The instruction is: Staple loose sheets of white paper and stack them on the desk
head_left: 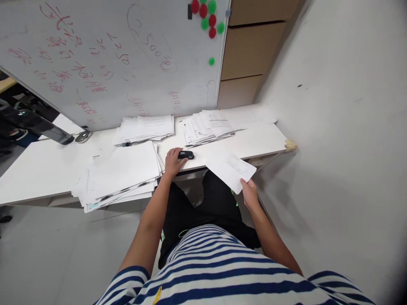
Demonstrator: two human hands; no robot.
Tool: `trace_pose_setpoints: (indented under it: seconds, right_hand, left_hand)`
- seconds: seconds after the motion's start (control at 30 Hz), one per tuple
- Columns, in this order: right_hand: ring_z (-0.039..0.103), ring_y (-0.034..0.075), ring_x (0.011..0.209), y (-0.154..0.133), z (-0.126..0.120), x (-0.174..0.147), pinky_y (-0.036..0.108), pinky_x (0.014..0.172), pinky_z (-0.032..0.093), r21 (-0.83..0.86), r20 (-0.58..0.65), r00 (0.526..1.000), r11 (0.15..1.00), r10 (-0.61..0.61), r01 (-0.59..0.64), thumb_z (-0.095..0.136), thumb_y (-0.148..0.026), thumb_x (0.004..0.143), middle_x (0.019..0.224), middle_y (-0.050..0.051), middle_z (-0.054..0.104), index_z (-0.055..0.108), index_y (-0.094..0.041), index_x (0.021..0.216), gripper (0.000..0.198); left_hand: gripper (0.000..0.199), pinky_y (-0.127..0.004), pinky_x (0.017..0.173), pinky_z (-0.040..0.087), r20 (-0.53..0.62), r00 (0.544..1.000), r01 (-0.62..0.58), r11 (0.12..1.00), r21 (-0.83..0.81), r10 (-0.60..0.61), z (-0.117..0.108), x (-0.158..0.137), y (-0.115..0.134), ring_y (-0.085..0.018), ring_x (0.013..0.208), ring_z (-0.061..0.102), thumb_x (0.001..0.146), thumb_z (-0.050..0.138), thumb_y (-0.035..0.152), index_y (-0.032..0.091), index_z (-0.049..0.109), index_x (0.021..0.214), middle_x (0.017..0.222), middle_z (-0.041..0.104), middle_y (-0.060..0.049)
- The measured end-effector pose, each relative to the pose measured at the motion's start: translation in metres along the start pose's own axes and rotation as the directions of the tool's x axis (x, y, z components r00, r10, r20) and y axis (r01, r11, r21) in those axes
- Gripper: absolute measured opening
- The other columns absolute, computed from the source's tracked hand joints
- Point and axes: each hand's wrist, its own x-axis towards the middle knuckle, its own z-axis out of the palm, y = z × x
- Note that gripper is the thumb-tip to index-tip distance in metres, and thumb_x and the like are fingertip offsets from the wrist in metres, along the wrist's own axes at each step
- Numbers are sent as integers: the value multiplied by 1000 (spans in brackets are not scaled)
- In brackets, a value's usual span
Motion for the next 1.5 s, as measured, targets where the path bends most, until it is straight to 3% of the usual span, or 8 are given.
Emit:
trace_pose_setpoints:
  seconds: [0.17, 0.33, 0.47, 0.9, 1.07, 1.3, 1.4, 1.5]
  right_hand:
    - [69, 28, 111, -12, 0, -12, 45, 96, 56, 46, 28, 1000, 999, -1, 0, 68, -38, 77, 114, 7, 75, 72, -24, 104, 31]
    - [72, 28, 101, -26, 21, -16, 44, 91, 57, 29, 147, 986, 997, 72, -77, 72, -38, 72, 109, 7, 77, 73, -22, 100, 32]
    - [72, 28, 98, -28, 40, -16, 44, 90, 56, -4, 227, 969, 995, 94, -95, 73, -40, 72, 107, 7, 77, 74, -20, 101, 36]
    - [73, 26, 94, -29, 42, -16, 40, 86, 58, 109, 182, 973, 981, 138, -160, 74, -36, 69, 106, 6, 78, 74, -19, 100, 36]
    - [72, 25, 100, -22, 50, -19, 37, 89, 56, 62, 216, 966, 986, 138, -155, 74, -38, 71, 110, 6, 77, 73, -18, 104, 39]
    - [72, 26, 98, -24, 77, -2, 38, 87, 55, -69, 366, 917, 987, 159, -144, 74, -40, 70, 105, 7, 78, 73, -17, 101, 39]
    - [71, 27, 98, -25, 81, 3, 40, 89, 54, -69, 330, 935, 991, 131, -114, 72, -42, 71, 106, 8, 77, 72, -17, 102, 40]
    - [71, 27, 101, -22, 81, -3, 40, 91, 54, -49, 322, 933, 987, 160, -152, 72, -42, 71, 108, 8, 77, 72, -16, 104, 42]
  left_hand:
    - [42, -46, 115, 33, -43, 999, -3, 1000, -25, 2, 11, -5, -11, -30, 134, 45, 86, 65, 39, 23, 59, 124, 130, 60, -12]
    - [37, -48, 121, 27, -65, 998, 3, 995, -97, -10, 10, -9, -9, -29, 149, 31, 85, 68, 36, 24, 61, 120, 141, 57, -9]
    - [37, -49, 121, 28, -73, 997, 10, 993, -114, -18, 8, -12, -9, -28, 149, 31, 86, 68, 38, 25, 61, 120, 142, 57, -9]
    - [39, -47, 120, 32, -66, 998, -22, 998, -53, 18, 10, -14, -12, -28, 148, 33, 88, 66, 37, 25, 59, 125, 143, 56, -8]
    - [39, -45, 120, 34, -72, 996, -45, 999, -16, 44, 12, -14, -15, -27, 147, 34, 89, 64, 40, 26, 58, 125, 143, 57, -5]
    - [46, -41, 118, 34, -6, 999, -37, 998, 42, 37, -1, -14, -1, -25, 142, 41, 87, 65, 46, 25, 59, 127, 141, 57, -6]
    - [46, -43, 111, 39, 96, 993, 55, 996, 72, -61, -11, -5, 10, -27, 129, 52, 89, 58, 55, 24, 62, 122, 132, 63, -8]
    - [50, -50, 102, 40, 157, 957, 210, 954, 212, -245, -15, 16, 24, -31, 114, 58, 97, 36, 60, 22, 68, 97, 112, 70, -10]
